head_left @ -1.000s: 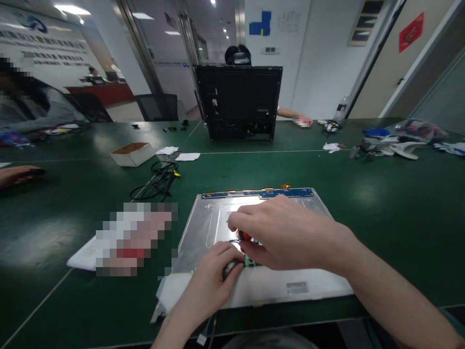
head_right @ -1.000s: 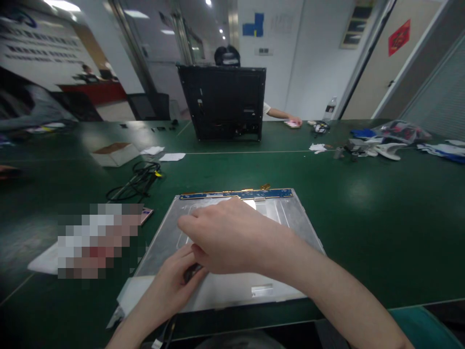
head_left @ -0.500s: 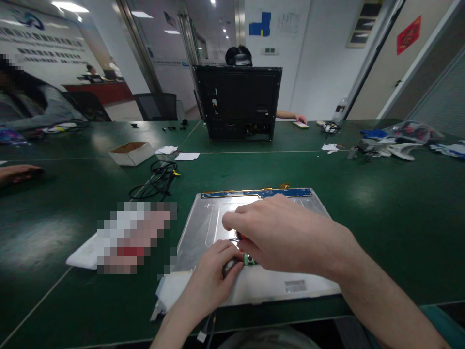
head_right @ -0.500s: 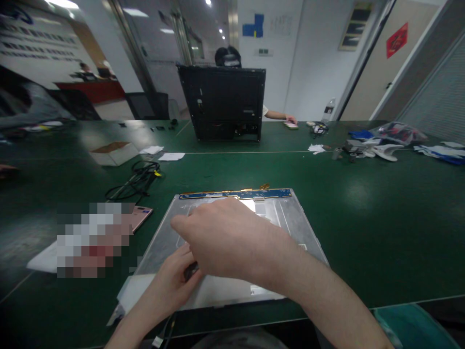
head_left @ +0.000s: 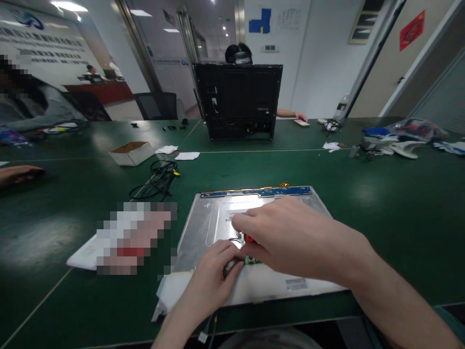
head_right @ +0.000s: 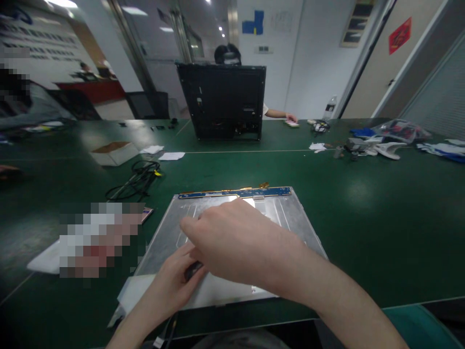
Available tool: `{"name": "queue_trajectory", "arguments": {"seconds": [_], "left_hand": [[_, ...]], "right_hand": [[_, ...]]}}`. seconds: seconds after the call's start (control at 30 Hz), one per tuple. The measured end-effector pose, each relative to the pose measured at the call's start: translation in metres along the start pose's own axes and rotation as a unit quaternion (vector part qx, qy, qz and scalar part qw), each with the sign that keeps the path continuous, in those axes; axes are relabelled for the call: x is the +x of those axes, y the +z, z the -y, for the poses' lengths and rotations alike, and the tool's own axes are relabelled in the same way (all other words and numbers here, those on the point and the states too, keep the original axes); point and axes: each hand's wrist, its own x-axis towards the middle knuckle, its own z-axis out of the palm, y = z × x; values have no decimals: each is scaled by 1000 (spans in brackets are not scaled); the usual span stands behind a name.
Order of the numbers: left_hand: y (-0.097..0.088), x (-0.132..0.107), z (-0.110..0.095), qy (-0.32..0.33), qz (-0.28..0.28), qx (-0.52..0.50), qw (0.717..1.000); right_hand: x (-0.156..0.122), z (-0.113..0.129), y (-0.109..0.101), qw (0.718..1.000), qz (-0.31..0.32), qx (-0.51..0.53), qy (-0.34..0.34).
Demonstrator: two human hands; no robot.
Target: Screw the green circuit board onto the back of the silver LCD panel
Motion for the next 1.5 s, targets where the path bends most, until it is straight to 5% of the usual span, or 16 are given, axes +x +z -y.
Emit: {"name": "queue_trajectory", "arguments": {"seconds": [0.33,0.6,0.93,1.2,1.5], "left_hand": [[-1,1,-3,-10,20,-7,1000],[0,-1,-2,-13,1,-5,1000],[-1,0,-1,-9,7,-13,1000],[0,0,-2,-7,-6,-2,1000],[-1,0,-2,-13,11,-12,1000]], "right_hand": [[-5,-3,-1,998,48,37,-29],[8,-4,0,999,31,-13,4],[1,-3,-1,998,42,28,-46],[7,-1,1,1000,26,-15,-1],[2,0,0,998,33,23,-49]]}}
